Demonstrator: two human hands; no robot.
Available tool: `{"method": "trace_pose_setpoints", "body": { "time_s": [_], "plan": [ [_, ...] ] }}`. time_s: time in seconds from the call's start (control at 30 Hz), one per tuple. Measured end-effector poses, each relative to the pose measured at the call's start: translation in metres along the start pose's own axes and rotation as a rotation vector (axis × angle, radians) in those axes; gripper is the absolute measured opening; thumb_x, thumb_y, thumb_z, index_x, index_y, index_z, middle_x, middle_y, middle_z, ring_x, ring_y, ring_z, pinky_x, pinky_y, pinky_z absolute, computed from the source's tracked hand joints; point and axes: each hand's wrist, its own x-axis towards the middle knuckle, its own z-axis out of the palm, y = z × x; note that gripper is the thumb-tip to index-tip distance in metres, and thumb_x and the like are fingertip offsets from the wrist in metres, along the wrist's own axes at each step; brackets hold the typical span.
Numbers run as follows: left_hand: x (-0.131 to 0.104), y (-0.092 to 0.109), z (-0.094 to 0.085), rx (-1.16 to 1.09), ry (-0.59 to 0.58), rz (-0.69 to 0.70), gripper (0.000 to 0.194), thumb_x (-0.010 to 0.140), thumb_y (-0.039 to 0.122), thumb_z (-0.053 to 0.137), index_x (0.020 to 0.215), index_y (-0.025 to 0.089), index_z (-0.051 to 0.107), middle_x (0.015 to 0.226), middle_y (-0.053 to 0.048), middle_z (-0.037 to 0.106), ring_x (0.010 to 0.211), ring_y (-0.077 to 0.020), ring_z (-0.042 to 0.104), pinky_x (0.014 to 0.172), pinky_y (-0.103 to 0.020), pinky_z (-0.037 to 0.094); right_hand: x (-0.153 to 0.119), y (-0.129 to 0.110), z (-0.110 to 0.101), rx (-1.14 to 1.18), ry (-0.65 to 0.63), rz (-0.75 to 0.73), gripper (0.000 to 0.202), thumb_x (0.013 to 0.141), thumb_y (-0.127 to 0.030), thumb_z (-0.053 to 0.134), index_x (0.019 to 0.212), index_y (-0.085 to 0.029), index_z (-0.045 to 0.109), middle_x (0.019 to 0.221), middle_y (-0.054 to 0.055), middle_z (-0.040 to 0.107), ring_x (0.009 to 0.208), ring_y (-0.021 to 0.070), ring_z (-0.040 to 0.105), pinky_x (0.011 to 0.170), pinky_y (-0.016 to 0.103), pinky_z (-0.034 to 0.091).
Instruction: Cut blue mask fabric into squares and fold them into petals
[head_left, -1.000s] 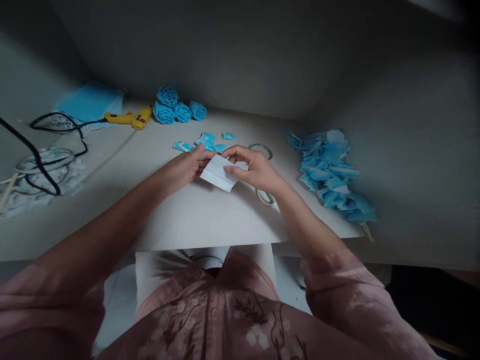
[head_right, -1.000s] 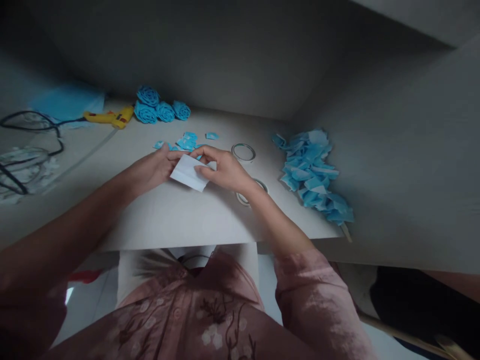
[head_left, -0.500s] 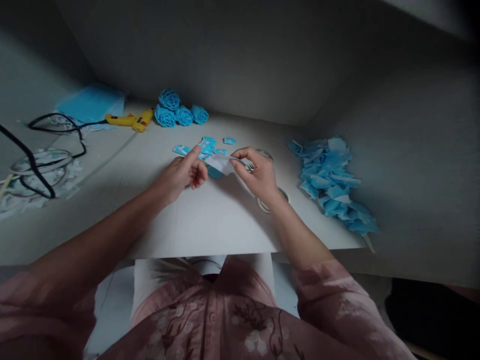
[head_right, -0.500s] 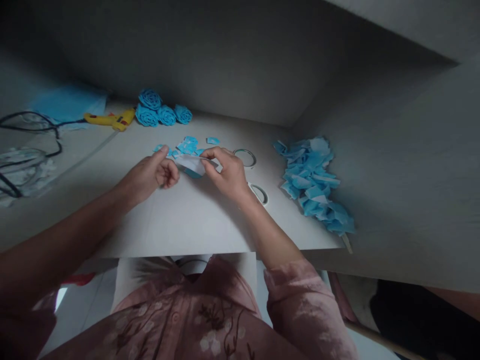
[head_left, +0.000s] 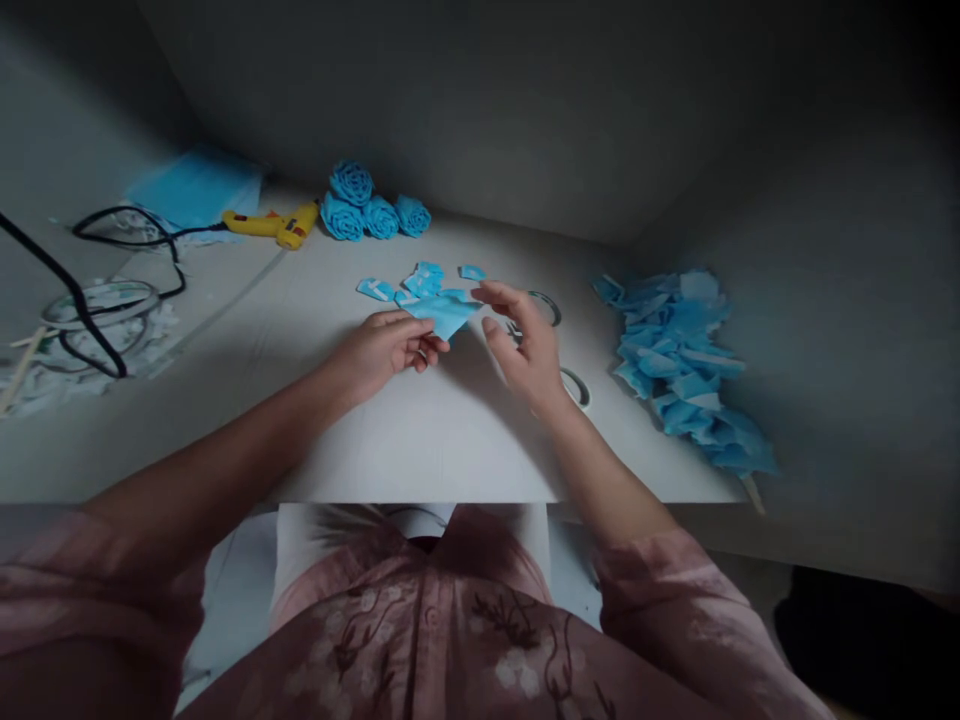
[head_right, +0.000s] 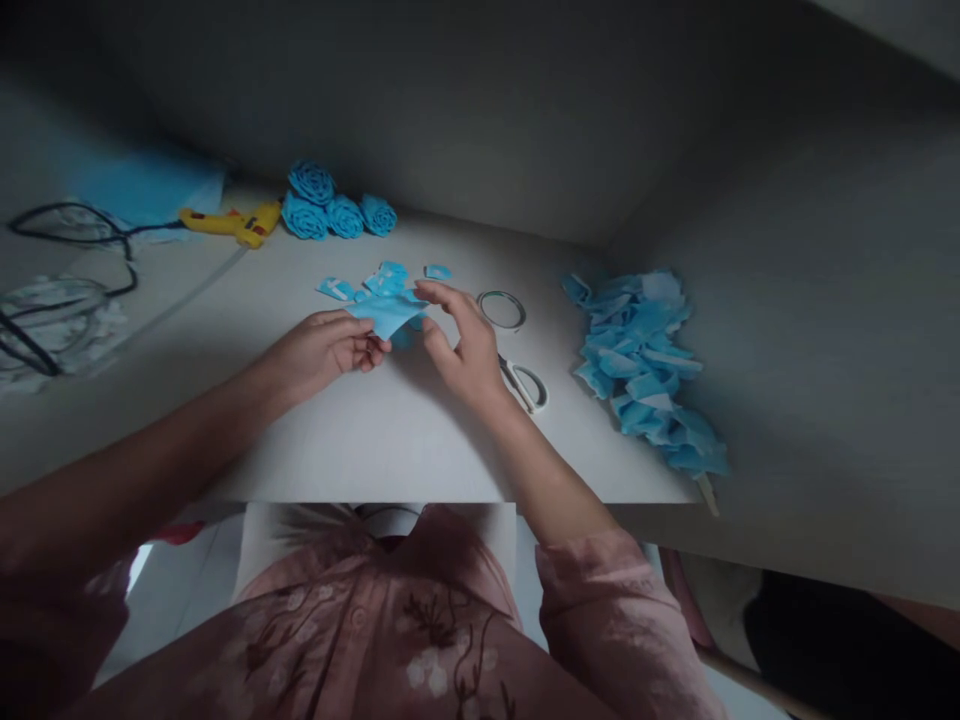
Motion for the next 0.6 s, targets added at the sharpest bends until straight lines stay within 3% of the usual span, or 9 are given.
{"method": "trace_pose_setpoints", "body": {
  "time_s": [0.07,0.17,0.3,0.4,0.5,0.6],
  "plan": [
    [0.001,-0.001,0.0,0.002,-0.001,0.02,0.019,0.078,0.028,0.079,0.076,0.014,0.066,0.075,-0.009,0.075,0.06,-0.0141,0.062,0.058,-0.029,0.042,-0.001,0.001,0.003,0.132,0.016,0.148,0.045,0.101,-0.056,0.059,0.134,-0.027,0.063,0.117,0.009,0.075,0.112,0.0246,0.069,0.104,0.045,0.056],
    [0.001,-0.003,0.0,0.011,-0.04,0.034,0.024,0.077,0.033,0.082,0.076,0.014,0.067,0.074,-0.008,0.074,0.059,-0.0136,0.061,0.058,-0.029,0.041,-0.003,0.004,0.009,0.349,-0.064,0.348,0.059,0.096,-0.066,0.063,0.138,-0.025,0.06,0.093,0.003,0.069,0.092,0.0199,0.067,0.085,0.036,0.061],
    [0.001,-0.007,0.0,0.054,-0.09,0.03,0.025,0.078,0.036,0.082,0.077,0.014,0.069,0.074,-0.007,0.074,0.06,-0.0132,0.061,0.059,-0.029,0.04,-0.003,0.003,0.015,0.51,-0.198,0.44,0.072,0.09,-0.069,0.069,0.147,-0.028,0.052,0.101,0.004,0.066,0.095,0.0199,0.065,0.073,0.031,0.063],
    [0.0,-0.008,0.001,0.077,-0.078,0.018,0.024,0.08,0.034,0.08,0.074,0.014,0.069,0.076,-0.008,0.075,0.061,-0.0133,0.061,0.06,-0.029,0.04,-0.003,0.002,0.013,0.36,-0.057,0.352,0.062,0.093,-0.062,0.067,0.144,-0.029,0.054,0.113,0.007,0.067,0.103,0.0216,0.065,0.076,0.033,0.061],
    [0.001,-0.009,0.001,0.064,-0.029,0.043,0.023,0.08,0.033,0.081,0.076,0.013,0.071,0.079,-0.009,0.077,0.064,-0.0138,0.062,0.063,-0.03,0.042,-0.004,0.0,0.008,0.039,0.14,0.125,0.037,0.098,-0.05,0.063,0.127,-0.027,0.063,0.116,0.01,0.069,0.108,0.0247,0.063,0.089,0.041,0.058],
    [0.002,-0.011,0.001,0.045,-0.02,0.069,0.027,0.076,0.037,0.085,0.079,0.012,0.075,0.08,-0.009,0.077,0.07,-0.0157,0.066,0.07,-0.031,0.047,-0.007,-0.004,0.009,-0.203,0.128,-0.121,0.017,0.101,-0.041,0.06,0.104,-0.025,0.067,0.104,0.01,0.071,0.104,0.027,0.063,0.098,0.048,0.051]
  ]
}}
